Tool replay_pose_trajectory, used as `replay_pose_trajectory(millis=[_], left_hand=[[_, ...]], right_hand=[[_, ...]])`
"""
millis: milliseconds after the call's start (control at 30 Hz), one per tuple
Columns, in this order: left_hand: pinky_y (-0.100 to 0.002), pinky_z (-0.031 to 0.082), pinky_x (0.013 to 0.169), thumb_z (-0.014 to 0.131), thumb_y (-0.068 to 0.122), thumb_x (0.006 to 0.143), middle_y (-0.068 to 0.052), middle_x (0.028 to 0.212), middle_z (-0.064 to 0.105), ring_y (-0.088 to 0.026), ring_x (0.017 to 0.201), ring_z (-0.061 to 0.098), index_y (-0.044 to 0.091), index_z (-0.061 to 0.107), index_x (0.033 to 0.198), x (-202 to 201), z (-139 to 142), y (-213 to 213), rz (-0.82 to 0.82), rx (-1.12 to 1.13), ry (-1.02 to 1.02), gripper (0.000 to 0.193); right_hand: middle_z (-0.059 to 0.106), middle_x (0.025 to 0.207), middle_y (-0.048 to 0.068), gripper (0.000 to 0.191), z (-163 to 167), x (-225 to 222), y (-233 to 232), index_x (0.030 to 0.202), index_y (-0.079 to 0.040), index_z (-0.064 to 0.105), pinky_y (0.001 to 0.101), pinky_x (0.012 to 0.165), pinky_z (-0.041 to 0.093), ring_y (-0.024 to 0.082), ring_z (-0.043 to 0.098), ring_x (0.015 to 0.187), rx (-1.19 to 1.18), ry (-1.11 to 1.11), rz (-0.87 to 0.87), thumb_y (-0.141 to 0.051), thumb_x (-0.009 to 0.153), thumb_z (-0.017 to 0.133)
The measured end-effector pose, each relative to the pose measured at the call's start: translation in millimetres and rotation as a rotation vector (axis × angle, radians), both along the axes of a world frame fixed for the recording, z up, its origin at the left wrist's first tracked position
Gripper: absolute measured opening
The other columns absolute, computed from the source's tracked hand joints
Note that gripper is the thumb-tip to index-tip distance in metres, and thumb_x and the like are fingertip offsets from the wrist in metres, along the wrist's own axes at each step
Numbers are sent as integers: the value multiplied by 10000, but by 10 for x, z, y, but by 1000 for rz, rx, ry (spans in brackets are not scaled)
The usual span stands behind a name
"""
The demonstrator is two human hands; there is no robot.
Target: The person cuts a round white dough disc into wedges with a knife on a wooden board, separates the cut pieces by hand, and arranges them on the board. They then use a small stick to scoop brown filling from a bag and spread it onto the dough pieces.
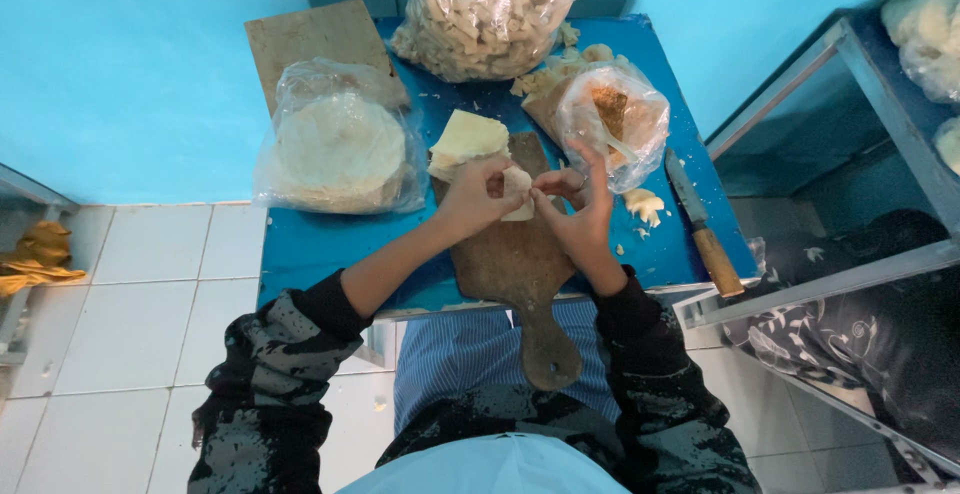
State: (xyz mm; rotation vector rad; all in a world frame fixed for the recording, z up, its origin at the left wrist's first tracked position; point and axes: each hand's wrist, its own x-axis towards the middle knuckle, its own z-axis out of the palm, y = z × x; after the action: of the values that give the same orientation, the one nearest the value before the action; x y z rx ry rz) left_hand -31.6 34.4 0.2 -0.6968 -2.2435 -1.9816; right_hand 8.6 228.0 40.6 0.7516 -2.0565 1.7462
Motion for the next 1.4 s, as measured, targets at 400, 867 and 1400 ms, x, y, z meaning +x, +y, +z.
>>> replay_pose_trajectory(millis=[400,867,1400], left_hand=[[-260,568,681,786,133,852,-43,893,708,-65,813,675,-25,658,1056,14,20,10,3,-1,59,288],[-269,569,651,806,185,841,-51,876,716,-79,773,678,-59,668,1181,-1,-16,14,63,-77,-3,441],[-273,581,764,738,126,960,-67,989,727,-103,929,713,-52,662,1064,-186,-267,-9,-114,122,-130,220]], right_hand=[[711,1035,110,790,71,74,-35,1538,-53,333,307,903,617,165,724,1015,51,49,-38,143,891,742],[715,1017,112,791,35,45,-49,1534,-47,330,306,892,621,157,727,989,48,94,-50,138,890,751],[681,1018,87,806,-7,20,-27,1566,-55,296,310,936,600,156,697,1013,-56,42,28,163,908,709]])
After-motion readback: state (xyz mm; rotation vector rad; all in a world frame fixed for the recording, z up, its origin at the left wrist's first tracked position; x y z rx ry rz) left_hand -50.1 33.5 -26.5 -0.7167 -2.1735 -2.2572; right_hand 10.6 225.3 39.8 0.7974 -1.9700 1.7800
